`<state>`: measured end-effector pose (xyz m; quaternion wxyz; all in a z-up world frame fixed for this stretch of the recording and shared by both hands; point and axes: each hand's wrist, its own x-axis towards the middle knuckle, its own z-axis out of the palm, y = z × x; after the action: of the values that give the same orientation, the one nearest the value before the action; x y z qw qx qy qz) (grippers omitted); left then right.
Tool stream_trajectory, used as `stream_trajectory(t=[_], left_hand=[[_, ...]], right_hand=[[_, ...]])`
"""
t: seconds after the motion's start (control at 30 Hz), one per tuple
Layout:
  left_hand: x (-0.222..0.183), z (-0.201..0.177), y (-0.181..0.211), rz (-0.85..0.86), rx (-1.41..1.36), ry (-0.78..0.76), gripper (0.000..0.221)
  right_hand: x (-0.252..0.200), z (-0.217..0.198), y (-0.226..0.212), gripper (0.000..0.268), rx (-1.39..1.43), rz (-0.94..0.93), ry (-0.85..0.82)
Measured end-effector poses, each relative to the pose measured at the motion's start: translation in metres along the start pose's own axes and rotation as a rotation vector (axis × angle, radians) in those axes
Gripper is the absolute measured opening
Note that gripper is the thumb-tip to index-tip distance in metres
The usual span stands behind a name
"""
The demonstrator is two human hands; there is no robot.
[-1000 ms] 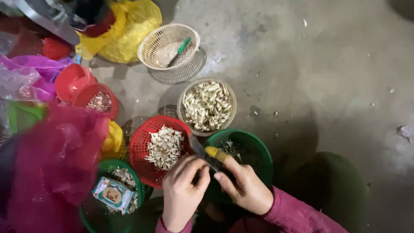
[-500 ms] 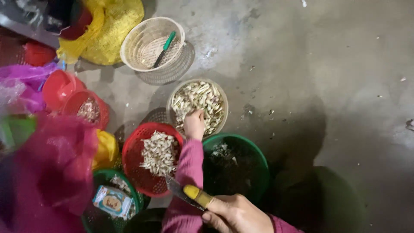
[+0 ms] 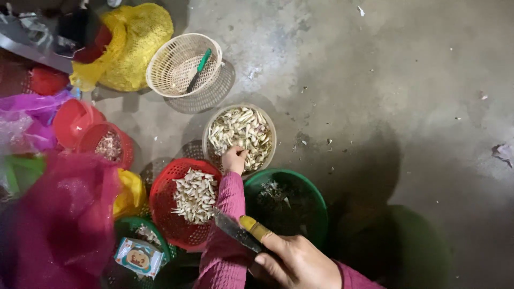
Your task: Trimming the ends of small vegetables using a knife and sorting them into different baskets
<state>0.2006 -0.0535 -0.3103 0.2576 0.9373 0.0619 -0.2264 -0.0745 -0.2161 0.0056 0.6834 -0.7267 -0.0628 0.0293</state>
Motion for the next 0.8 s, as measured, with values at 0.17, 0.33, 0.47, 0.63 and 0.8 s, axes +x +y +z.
stream_trajectory(t=[0.17,0.33,0.47,0.63,0.8], left_hand=[[-0.005,-0.012,0.011,0.008,0.155,-0.017,0.036],[0.044,0.017,0.036,0.248,0.065,0.252,0.026],[0.057,0.032,0.065,0.03,0.193,0.083,0.031],[0.074,0.041,0.012,0.168,0.307,0.201,0.047],[-0.009,-0.036,0.02,0.265,-0.48,0.098,0.011]], right_hand=[[-0.003,0.011,0.001,0.051,-0.011,-0.015,-0.033],[-0.007,0.02,0.02,0.05,-0.002,0.003,-0.106],[-0.005,0.027,0.055,0.057,-0.11,0.06,-0.092],[0.001,0.021,0.044,0.058,-0.077,0.0,-0.111],[-0.003,0.018,0.016,0.057,0.085,0.209,0.032]])
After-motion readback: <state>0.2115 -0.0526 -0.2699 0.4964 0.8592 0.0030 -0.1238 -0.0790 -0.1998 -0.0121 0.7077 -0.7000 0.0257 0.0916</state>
